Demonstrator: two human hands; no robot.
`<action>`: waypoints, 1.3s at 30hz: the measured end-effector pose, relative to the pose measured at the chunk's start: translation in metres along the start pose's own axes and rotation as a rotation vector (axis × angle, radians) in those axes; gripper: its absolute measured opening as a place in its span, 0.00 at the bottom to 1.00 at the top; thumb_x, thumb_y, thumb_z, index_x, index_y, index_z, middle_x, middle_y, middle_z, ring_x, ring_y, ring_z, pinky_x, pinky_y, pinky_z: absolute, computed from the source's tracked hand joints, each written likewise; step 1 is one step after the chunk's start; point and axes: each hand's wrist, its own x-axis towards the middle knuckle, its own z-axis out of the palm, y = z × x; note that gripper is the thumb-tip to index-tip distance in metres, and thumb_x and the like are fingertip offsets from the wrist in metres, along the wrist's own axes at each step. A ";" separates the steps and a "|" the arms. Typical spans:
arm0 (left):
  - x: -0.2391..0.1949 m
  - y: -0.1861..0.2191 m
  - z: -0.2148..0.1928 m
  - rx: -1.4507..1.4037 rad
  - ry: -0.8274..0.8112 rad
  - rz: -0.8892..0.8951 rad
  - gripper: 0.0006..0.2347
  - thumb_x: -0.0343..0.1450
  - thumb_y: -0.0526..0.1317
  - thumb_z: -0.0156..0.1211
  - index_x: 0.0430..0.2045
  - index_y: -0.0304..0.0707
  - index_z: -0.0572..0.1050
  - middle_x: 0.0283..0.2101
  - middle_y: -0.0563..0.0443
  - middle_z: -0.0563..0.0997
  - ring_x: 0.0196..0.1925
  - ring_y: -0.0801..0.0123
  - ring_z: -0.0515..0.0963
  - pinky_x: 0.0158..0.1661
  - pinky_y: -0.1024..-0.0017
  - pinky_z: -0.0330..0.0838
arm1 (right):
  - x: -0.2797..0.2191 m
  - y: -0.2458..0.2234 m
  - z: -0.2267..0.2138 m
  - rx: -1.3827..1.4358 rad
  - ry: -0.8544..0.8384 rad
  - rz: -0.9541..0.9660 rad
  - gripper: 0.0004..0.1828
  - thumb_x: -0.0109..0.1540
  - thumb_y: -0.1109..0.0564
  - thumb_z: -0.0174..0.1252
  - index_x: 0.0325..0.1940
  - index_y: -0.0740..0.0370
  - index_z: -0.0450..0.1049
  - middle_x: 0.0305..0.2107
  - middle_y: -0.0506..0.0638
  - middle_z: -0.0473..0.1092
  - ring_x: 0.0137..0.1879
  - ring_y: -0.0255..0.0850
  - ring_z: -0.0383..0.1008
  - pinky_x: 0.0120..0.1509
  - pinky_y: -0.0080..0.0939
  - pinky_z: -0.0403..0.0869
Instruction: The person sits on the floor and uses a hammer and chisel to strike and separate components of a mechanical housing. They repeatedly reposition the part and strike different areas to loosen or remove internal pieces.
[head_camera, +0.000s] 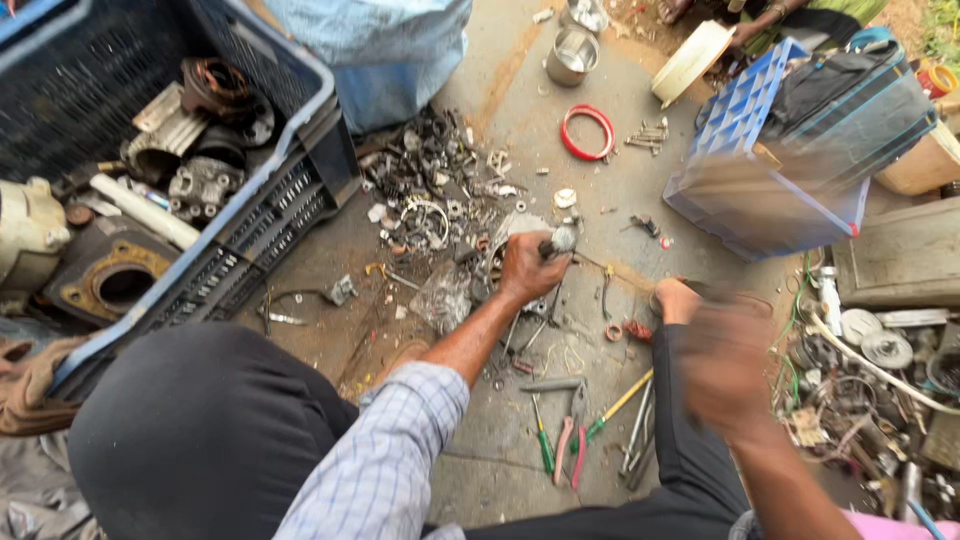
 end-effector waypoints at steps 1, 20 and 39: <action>-0.006 0.001 -0.001 0.013 -0.014 -0.018 0.10 0.64 0.34 0.66 0.11 0.38 0.73 0.13 0.56 0.74 0.15 0.77 0.69 0.21 0.71 0.64 | -0.002 -0.012 0.007 -0.073 -0.050 0.039 0.15 0.66 0.61 0.50 0.53 0.75 0.67 0.40 0.65 0.69 0.43 0.62 0.72 0.44 0.57 0.71; 0.018 -0.031 -0.036 -0.501 0.061 -0.154 0.11 0.64 0.32 0.62 0.10 0.46 0.69 0.15 0.61 0.71 0.17 0.81 0.69 0.20 0.75 0.64 | 0.021 -0.085 -0.037 0.701 0.141 0.522 0.31 0.73 0.34 0.43 0.54 0.68 0.67 0.25 0.54 0.65 0.25 0.38 0.62 0.28 0.36 0.64; 0.013 -0.020 -0.014 -0.206 0.168 0.063 0.08 0.62 0.37 0.63 0.13 0.32 0.74 0.15 0.52 0.74 0.20 0.78 0.71 0.24 0.69 0.67 | 0.022 -0.036 0.028 -0.054 -0.185 0.097 0.09 0.67 0.58 0.53 0.43 0.69 0.71 0.32 0.58 0.63 0.41 0.55 0.66 0.48 0.52 0.67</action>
